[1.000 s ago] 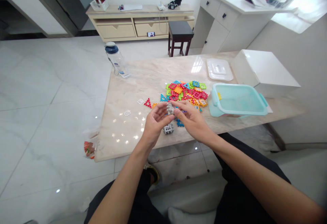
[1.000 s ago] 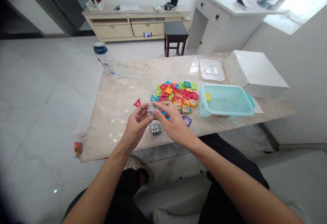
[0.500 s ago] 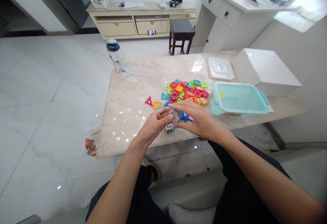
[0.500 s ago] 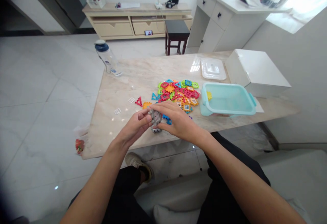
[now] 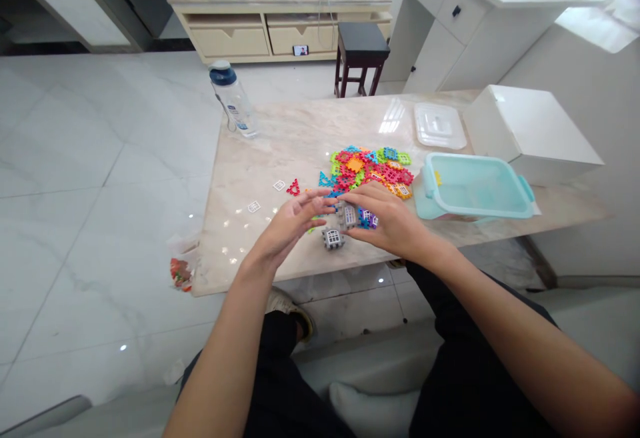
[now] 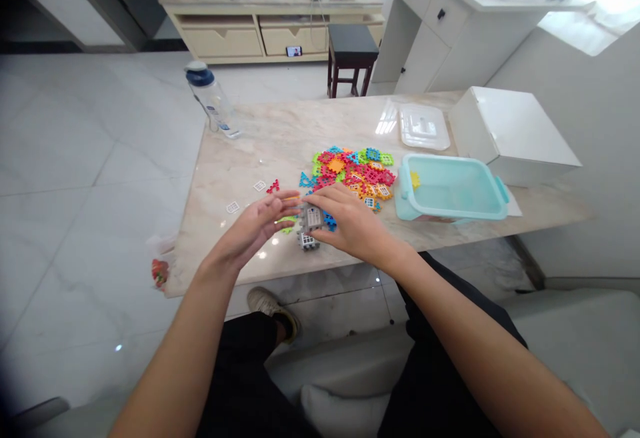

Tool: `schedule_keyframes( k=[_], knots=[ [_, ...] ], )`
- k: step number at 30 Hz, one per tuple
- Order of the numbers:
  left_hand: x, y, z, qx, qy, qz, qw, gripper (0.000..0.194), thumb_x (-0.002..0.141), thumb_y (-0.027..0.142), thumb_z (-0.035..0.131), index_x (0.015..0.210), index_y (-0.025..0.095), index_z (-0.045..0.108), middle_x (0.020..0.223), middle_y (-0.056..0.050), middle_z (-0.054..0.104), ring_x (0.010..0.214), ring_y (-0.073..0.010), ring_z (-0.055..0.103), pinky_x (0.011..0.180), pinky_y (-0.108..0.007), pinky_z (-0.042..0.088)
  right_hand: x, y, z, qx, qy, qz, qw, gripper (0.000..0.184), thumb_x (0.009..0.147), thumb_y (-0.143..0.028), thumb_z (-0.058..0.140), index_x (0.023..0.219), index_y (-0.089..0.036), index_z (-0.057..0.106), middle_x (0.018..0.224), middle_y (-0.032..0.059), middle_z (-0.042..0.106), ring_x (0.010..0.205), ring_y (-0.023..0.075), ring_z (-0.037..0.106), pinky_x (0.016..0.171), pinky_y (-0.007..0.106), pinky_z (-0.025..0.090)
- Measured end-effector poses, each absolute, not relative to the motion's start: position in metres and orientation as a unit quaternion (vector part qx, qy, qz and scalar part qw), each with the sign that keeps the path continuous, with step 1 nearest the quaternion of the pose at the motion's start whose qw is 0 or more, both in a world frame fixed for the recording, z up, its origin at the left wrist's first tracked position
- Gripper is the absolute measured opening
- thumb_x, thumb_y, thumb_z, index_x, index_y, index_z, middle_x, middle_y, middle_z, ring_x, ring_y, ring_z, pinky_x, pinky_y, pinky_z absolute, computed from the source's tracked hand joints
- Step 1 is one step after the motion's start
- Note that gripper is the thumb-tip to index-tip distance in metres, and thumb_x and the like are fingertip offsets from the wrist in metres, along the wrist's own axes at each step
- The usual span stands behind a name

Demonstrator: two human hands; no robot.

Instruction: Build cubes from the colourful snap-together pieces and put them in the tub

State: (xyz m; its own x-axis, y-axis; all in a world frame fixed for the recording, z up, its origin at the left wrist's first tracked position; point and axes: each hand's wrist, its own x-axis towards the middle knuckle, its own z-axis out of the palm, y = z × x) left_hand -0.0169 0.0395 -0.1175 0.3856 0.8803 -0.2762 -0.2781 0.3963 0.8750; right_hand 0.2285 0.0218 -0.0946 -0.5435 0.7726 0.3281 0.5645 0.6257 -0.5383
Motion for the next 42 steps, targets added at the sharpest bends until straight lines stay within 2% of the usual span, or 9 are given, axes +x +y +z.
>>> schedule_keyframes(
  k=[3, 6, 11, 14, 21, 34, 42],
  knots=[
    [-0.033, 0.048, -0.116, 0.330, 0.472, 0.469, 0.670, 0.040, 0.091, 0.047, 0.084, 0.117, 0.018, 0.077, 0.122, -0.012, 0.079, 0.103, -0.0171, 0.073, 0.087, -0.025, 0.055, 0.223, 0.023, -0.102, -0.422, -0.877, 0.160, 0.165, 0.043, 0.094, -0.029, 0.083, 0.135, -0.019, 0.072, 0.124, 0.0132, 0.074, 0.121, 0.0327, 0.064, 0.109, 0.050, 0.053],
    [-0.041, 0.050, -0.118, 0.308, 0.491, 0.458, 0.674, 0.033, 0.091, 0.042, 0.082, 0.111, 0.016, 0.077, 0.116, -0.012, 0.081, 0.098, -0.0171, 0.074, 0.083, -0.025, 0.055, 0.215, 0.020, -0.111, -0.431, -0.886, 0.151, 0.075, 0.040, 0.093, -0.028, 0.084, 0.129, -0.016, 0.072, 0.122, 0.0140, 0.073, 0.120, 0.0325, 0.064, 0.108, 0.047, 0.052],
    [-0.040, 0.046, -0.119, 0.328, 0.480, 0.440, 0.684, 0.032, 0.089, 0.041, 0.083, 0.110, 0.016, 0.079, 0.118, -0.012, 0.081, 0.096, -0.0170, 0.074, 0.082, -0.025, 0.055, 0.200, 0.018, -0.119, -0.429, -0.894, 0.129, -0.018, 0.032, 0.093, -0.029, 0.085, 0.118, -0.015, 0.072, 0.121, 0.0139, 0.069, 0.119, 0.0323, 0.062, 0.104, 0.044, 0.052],
    [-0.039, 0.045, -0.118, 0.330, 0.483, 0.444, 0.678, 0.031, 0.089, 0.042, 0.082, 0.108, 0.017, 0.079, 0.120, -0.012, 0.080, 0.095, -0.0164, 0.074, 0.081, -0.025, 0.054, 0.192, 0.019, -0.120, -0.428, -0.896, 0.111, -0.049, 0.034, 0.092, -0.029, 0.086, 0.120, -0.015, 0.071, 0.125, 0.0144, 0.068, 0.121, 0.0329, 0.061, 0.104, 0.044, 0.052],
    [-0.041, 0.042, -0.117, 0.330, 0.492, 0.448, 0.670, 0.029, 0.089, 0.041, 0.080, 0.107, 0.018, 0.078, 0.117, -0.011, 0.080, 0.092, -0.0154, 0.072, 0.079, -0.025, 0.052, 0.179, 0.020, -0.123, -0.423, -0.898, 0.089, -0.082, 0.037, 0.091, -0.029, 0.087, 0.121, -0.013, 0.070, 0.125, 0.0144, 0.067, 0.121, 0.0331, 0.060, 0.102, 0.043, 0.051],
    [-0.036, 0.037, -0.117, 0.404, 0.495, 0.380, 0.669, 0.033, 0.094, 0.044, 0.077, 0.117, 0.021, 0.075, 0.123, -0.011, 0.079, 0.100, -0.0203, 0.073, 0.085, -0.031, 0.053, 0.171, 0.020, -0.124, -0.432, -0.891, 0.102, -0.091, 0.033, 0.091, -0.024, 0.085, 0.119, -0.014, 0.070, 0.124, 0.0154, 0.067, 0.118, 0.0318, 0.063, 0.102, 0.041, 0.054],
    [-0.034, 0.036, -0.116, 0.459, 0.500, 0.346, 0.647, 0.032, 0.096, 0.036, 0.074, 0.123, 0.018, 0.072, 0.121, -0.012, 0.077, 0.099, -0.0210, 0.073, 0.087, -0.033, 0.053, 0.172, 0.023, -0.130, -0.422, -0.897, 0.098, -0.092, 0.037, 0.091, -0.027, 0.085, 0.122, -0.012, 0.070, 0.126, 0.0170, 0.066, 0.119, 0.0332, 0.063, 0.102, 0.044, 0.055]
  ],
)
